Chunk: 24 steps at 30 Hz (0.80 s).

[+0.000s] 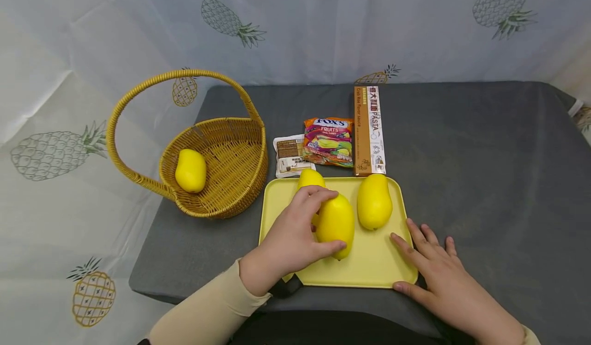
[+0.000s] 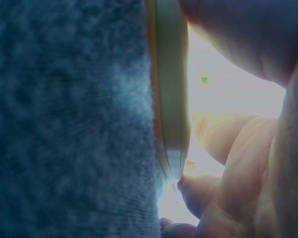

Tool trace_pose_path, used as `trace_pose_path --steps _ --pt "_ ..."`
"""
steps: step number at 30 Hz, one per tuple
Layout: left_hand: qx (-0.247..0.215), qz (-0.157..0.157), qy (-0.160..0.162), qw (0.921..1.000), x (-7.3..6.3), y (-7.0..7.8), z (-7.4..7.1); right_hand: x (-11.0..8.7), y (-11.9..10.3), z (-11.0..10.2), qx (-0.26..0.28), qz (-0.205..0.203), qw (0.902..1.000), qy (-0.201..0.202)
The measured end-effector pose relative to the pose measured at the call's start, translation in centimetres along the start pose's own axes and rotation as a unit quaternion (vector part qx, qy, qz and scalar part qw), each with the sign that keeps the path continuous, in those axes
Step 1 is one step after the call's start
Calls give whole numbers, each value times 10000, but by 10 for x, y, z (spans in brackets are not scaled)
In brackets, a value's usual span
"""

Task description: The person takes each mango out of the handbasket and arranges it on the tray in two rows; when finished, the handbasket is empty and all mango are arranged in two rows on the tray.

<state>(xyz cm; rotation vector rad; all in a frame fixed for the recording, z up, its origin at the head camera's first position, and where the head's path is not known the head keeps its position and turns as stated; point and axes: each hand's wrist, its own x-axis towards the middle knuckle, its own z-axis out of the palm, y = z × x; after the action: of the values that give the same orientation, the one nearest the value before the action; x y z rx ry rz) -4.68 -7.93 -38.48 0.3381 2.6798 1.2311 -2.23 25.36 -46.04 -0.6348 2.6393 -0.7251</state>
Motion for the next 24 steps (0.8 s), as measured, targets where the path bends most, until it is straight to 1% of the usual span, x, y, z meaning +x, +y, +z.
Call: trace_pose_path --steps 7,12,20,24 --pt "348 -55 -270 9990 -4 -1 11 0 0 0 -12 -7 10000 -12" --pt "392 -85 -283 9988 -5 -3 16 0 0 1 -32 -30 10000 33" --pt "451 -299 -305 9981 -5 -7 21 0 0 2 -25 -72 10000 64" --pt "476 -307 -299 9979 -5 -8 23 0 1 2 -38 -80 9999 67"
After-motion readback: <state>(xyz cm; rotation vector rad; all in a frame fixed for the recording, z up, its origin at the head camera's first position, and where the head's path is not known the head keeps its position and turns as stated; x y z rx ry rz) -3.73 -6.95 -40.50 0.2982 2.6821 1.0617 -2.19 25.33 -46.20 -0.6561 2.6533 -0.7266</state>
